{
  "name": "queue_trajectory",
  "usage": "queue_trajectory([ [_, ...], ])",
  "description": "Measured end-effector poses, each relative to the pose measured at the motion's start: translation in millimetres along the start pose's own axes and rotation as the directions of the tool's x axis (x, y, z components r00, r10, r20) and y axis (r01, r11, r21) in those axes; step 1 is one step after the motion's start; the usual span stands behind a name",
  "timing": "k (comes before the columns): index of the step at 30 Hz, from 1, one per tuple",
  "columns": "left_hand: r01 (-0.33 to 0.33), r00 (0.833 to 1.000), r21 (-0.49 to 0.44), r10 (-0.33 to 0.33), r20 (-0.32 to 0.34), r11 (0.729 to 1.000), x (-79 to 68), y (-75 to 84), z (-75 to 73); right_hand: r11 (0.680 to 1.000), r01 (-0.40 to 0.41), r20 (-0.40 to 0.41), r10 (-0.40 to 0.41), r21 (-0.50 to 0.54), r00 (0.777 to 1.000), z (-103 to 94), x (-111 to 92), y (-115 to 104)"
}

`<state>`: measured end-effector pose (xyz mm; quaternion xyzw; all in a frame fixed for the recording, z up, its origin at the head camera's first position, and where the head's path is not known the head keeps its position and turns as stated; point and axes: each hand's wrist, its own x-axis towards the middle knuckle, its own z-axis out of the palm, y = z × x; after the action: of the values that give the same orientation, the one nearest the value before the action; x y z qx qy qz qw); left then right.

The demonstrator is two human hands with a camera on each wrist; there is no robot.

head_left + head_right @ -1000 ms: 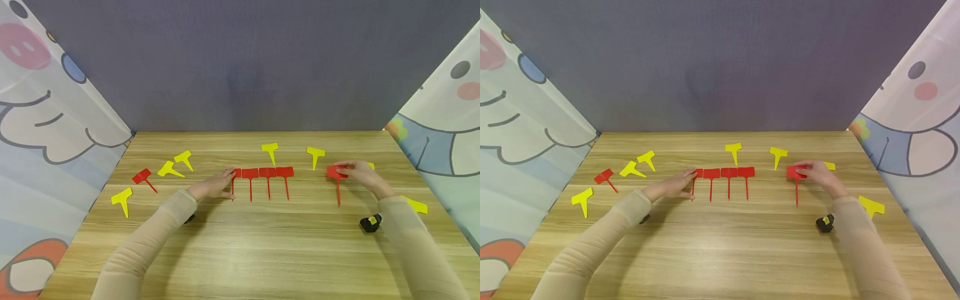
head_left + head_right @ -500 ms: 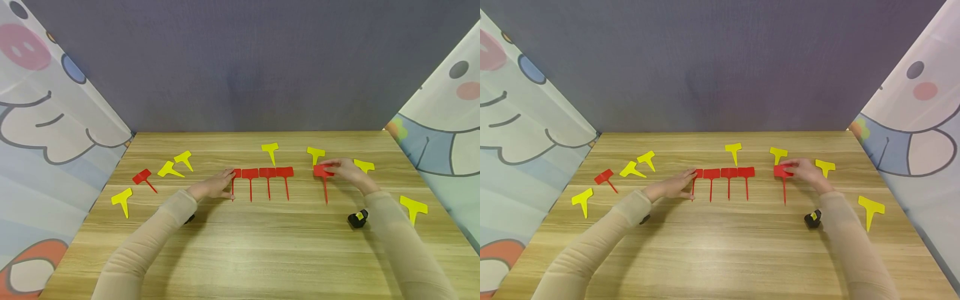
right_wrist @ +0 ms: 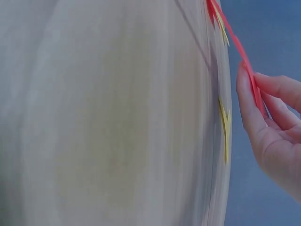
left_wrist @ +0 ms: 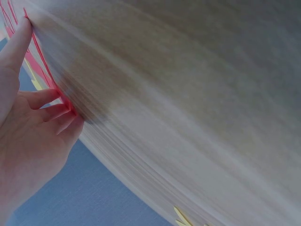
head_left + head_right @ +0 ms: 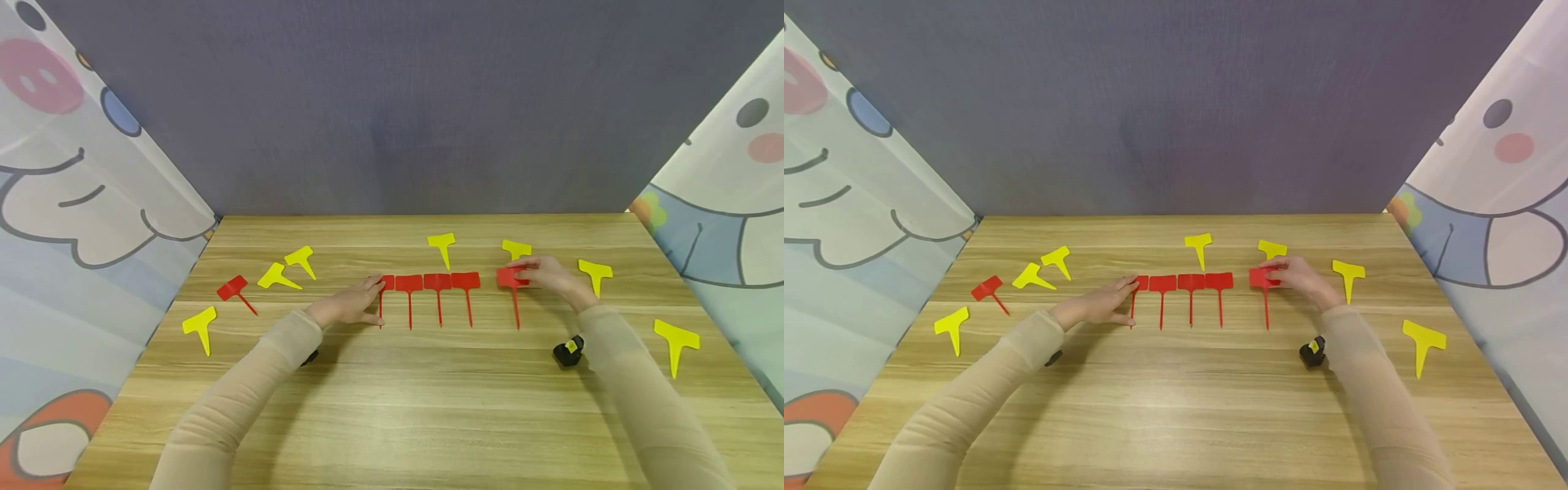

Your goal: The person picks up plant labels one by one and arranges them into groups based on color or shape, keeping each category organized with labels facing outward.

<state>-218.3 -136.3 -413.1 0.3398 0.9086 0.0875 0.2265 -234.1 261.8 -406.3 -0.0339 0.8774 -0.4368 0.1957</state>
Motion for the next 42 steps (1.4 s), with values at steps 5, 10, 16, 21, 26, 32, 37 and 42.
queue_trajectory([
  [5, -0.006, 1.0, 0.0, 0.006, -0.005, 1.0, 0.0, 0.1, -0.6, 0.996, 0.005, -0.013, -0.004, 0.087, 1.0, 3.7, 5.5, -2.0],
  [10, -0.003, 1.0, 0.006, 0.003, -0.005, 1.0, -0.1, 0.4, -1.6, 0.987, 0.002, -0.006, -0.001, 0.162, 1.0, 6.3, 9.8, -2.5],
  [16, -0.001, 1.0, 0.011, 0.001, 0.001, 1.0, 0.8, -0.7, -1.5, 0.986, -0.002, -0.01, 0.003, 0.166, 1.0, 9.2, 14.2, -2.9],
  [21, -0.005, 1.0, -0.001, 0.005, 0.002, 1.0, 0.3, -0.4, -1.7, 0.987, -0.009, -0.012, 0.011, 0.163, 1.0, 12.3, 16.7, -4.1],
  [26, -0.005, 1.0, -0.007, 0.005, 0.006, 1.0, -0.9, 1.0, -2.4, 0.988, -0.027, -0.013, 0.029, 0.153, 0.999, 15.5, 18.8, -4.3],
  [32, -0.003, 1.0, -0.004, 0.003, 0.012, 1.0, -0.5, 1.7, -2.4, 0.984, -0.016, 0.004, 0.015, 0.18, 1.0, 18.6, 19.7, -5.0],
  [37, -0.002, 1.0, -0.005, 0.002, 0.015, 1.0, -0.2, 1.2, -1.2, 0.985, -0.008, 0.009, 0.006, 0.171, 1.0, 20.1, 19.8, -5.9],
  [42, -0.001, 1.0, -0.008, 0.001, 0.016, 1.0, -0.3, 0.5, -0.5, 0.992, -0.026, 0.001, 0.026, 0.122, 1.0, 21.7, 21.1, -7.9],
])
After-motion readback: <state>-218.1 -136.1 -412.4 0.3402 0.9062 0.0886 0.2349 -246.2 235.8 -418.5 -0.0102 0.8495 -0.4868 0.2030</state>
